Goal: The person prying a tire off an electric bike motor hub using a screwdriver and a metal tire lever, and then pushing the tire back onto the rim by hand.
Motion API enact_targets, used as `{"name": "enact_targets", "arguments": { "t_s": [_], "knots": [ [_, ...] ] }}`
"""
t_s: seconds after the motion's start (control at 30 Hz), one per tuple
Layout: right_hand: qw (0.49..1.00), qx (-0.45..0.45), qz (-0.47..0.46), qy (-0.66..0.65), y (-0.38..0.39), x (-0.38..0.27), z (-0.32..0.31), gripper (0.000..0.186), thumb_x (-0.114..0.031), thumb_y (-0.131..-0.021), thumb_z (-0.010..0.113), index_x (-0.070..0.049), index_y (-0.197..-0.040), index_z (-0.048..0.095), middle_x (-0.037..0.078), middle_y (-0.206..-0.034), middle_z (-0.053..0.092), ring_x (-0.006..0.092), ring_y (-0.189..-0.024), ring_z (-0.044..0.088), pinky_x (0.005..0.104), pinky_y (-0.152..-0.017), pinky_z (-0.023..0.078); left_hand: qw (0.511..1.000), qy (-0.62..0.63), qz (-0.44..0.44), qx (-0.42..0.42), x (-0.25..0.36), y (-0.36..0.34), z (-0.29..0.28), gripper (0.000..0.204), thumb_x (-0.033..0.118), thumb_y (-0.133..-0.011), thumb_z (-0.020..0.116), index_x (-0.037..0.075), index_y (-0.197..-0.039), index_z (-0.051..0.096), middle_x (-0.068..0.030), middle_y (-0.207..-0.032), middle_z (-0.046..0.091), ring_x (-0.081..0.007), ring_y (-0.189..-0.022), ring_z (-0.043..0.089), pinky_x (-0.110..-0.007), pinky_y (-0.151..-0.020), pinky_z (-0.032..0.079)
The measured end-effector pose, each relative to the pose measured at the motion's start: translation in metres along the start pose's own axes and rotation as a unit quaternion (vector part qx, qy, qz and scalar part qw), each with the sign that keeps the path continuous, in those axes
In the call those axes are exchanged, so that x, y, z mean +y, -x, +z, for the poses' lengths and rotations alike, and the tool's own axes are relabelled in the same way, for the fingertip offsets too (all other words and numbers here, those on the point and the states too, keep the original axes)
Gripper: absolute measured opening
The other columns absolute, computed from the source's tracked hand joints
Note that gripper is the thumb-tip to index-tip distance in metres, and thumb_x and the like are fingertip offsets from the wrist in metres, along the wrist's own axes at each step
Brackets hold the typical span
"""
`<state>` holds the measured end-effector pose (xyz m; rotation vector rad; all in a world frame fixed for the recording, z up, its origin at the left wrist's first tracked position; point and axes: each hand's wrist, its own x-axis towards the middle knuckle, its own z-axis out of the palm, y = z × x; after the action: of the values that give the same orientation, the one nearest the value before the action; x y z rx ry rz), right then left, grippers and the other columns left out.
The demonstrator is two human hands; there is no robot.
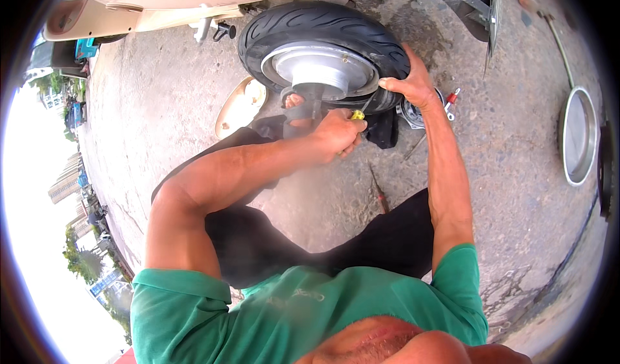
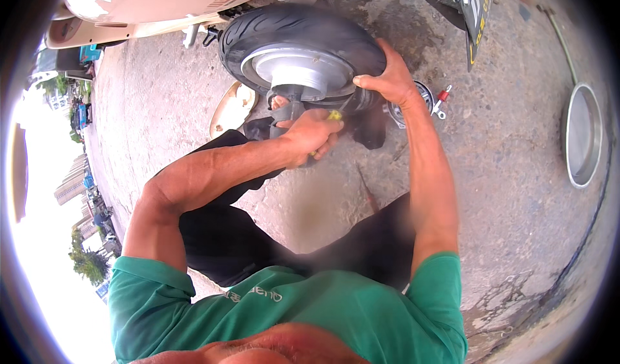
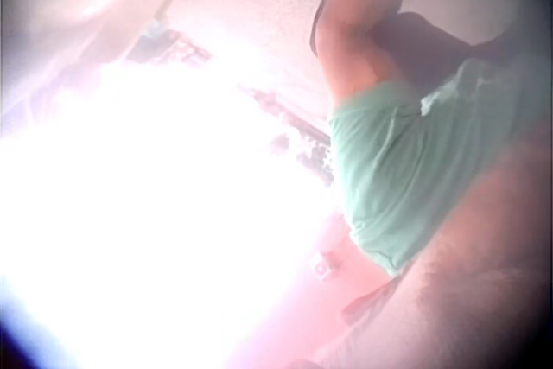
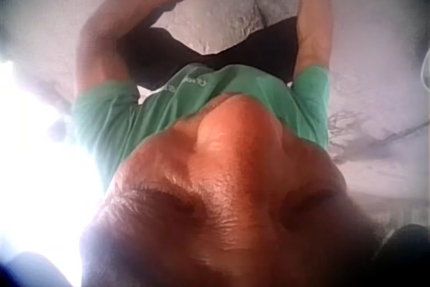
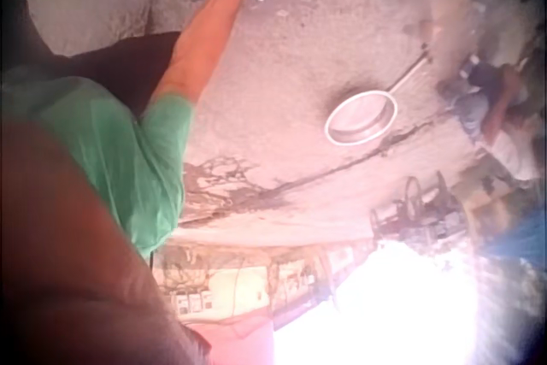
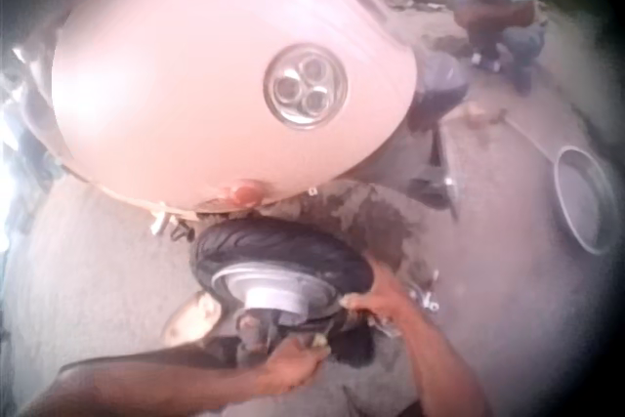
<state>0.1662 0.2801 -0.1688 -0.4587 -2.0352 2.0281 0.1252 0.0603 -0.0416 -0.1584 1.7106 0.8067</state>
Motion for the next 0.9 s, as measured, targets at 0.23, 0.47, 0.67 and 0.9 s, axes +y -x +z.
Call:
{"name": "enact_targets", "arguments": {
  "t_s": [0.23, 0.47, 0.67, 0.9],
  "knots": [
    [0.998, -0.033, -0.009, -0.057, -0.006, -0.014, 0.005, 0.099, -0.026, -0.06, 0.089, 0.012, -0.142, 0.048, 0.022, -0.132, 0.063, 0.0275, -0.123, 0.06, 0.0361, -0.109, 0.044, 0.992, 0.07, 0.101, 0.024, -0.051, -0.019, 0.006, 0.022, 0.025, -0.1, 0.062, 0.003, -0.102, 0.056, -0.0041, -0.071, 0.053, -0.0135, -0.05, 0.047, -0.031, -0.044, 0.035],
    [0.997, -0.057, 0.008, -0.043, 0.003, -0.026, -0.007, 0.097, -0.023, -0.061, 0.087, 0.01, -0.143, 0.047, 0.02, -0.132, 0.063, 0.0258, -0.125, 0.058, 0.0363, -0.111, 0.042, 0.972, 0.229, 0.049, 0.0, -0.013, 0.007, 0.065, 0.018, 0.021, -0.101, 0.059, 0.005, -0.097, 0.051, -0.0061, -0.074, 0.054, -0.0187, -0.051, 0.053, -0.035, -0.044, 0.043],
    [0.999, -0.042, -0.013, 0.026, 0.005, -0.032, 0.005, 0.092, -0.023, -0.062, 0.089, 0.008, -0.14, 0.051, 0.021, -0.13, 0.065, 0.028, -0.122, 0.062, 0.037, -0.108, 0.045, 0.944, 0.304, 0.101, 0.078, -0.049, 0.001, 0.118, 0.016, 0.018, -0.101, 0.061, 0.005, -0.102, 0.051, -0.006, -0.073, 0.055, -0.0174, -0.053, 0.054, -0.037, -0.047, 0.05],
    [0.997, -0.042, -0.02, 0.067, 0.005, -0.052, 0.011, 0.112, -0.033, -0.06, 0.091, 0.015, -0.147, 0.04, 0.029, -0.14, 0.058, 0.0337, -0.131, 0.057, 0.0384, -0.114, 0.041, 0.97, -0.14, 0.149, 0.132, -0.205, -0.061, 0.086, 0.026, 0.024, -0.093, 0.069, 0.003, -0.104, 0.059, -0.0212, -0.093, 0.07, -0.0314, -0.084, 0.071, -0.046, -0.075, 0.054]
  ]
}}
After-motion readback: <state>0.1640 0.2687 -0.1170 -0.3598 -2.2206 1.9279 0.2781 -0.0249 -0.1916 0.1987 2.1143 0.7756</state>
